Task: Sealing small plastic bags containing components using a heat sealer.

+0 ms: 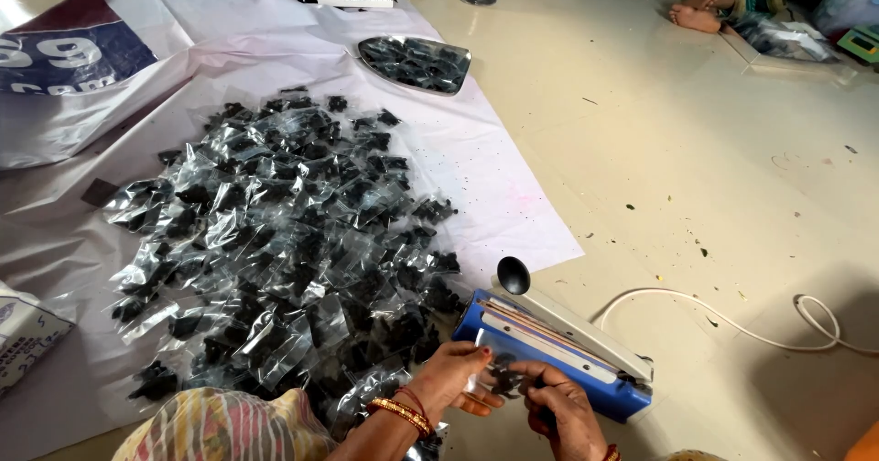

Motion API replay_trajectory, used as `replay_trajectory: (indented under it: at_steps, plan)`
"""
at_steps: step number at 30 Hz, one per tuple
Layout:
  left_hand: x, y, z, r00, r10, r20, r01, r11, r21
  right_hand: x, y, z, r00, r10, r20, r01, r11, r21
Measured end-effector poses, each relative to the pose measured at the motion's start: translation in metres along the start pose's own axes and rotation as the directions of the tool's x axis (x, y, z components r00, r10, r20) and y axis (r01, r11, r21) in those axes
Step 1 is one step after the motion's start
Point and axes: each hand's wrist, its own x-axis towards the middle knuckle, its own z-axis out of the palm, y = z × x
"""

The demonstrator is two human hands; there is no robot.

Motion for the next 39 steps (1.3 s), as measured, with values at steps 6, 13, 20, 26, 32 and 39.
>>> replay_trajectory:
  at_steps: [6,13,20,26,32,39]
  plan:
    - [0.014,-0.013,-0.008,0.998,0.009,0.062,-0.011,1.0,0.026,0.011,0.013,-0.019,1.0,-0.018,0.007,0.019,0.993,-0.114]
    - [0.023,-0.016,-0.009,0.996,-0.085,0.018,0.081,0.983,0.166,0.013,0.021,-0.027,0.999,0.038,0.016,-0.035,0.986,-0.164]
    - [0.02,-0.022,-0.002,0.999,-0.048,-0.021,0.052,0.96,0.275,0.023,0.038,-0.038,0.997,0.064,-0.033,-0.067,0.994,-0.085]
    - [-0.047,0.014,0.038,0.559,0.829,0.019,-0.315,0.191,0.93,0.043,0.084,-0.048,0.98,-0.197,0.012,0.153,0.72,-0.677]
    - [-0.046,0.01,0.043,0.905,0.425,-0.032,-0.181,0.451,0.874,0.035,0.087,-0.022,0.993,-0.084,-0.081,0.071,0.985,-0.158]
    - [-0.038,-0.001,0.038,0.929,0.368,0.036,-0.149,0.284,0.947,0.024,0.07,-0.021,0.954,-0.259,0.15,0.279,0.591,-0.757]
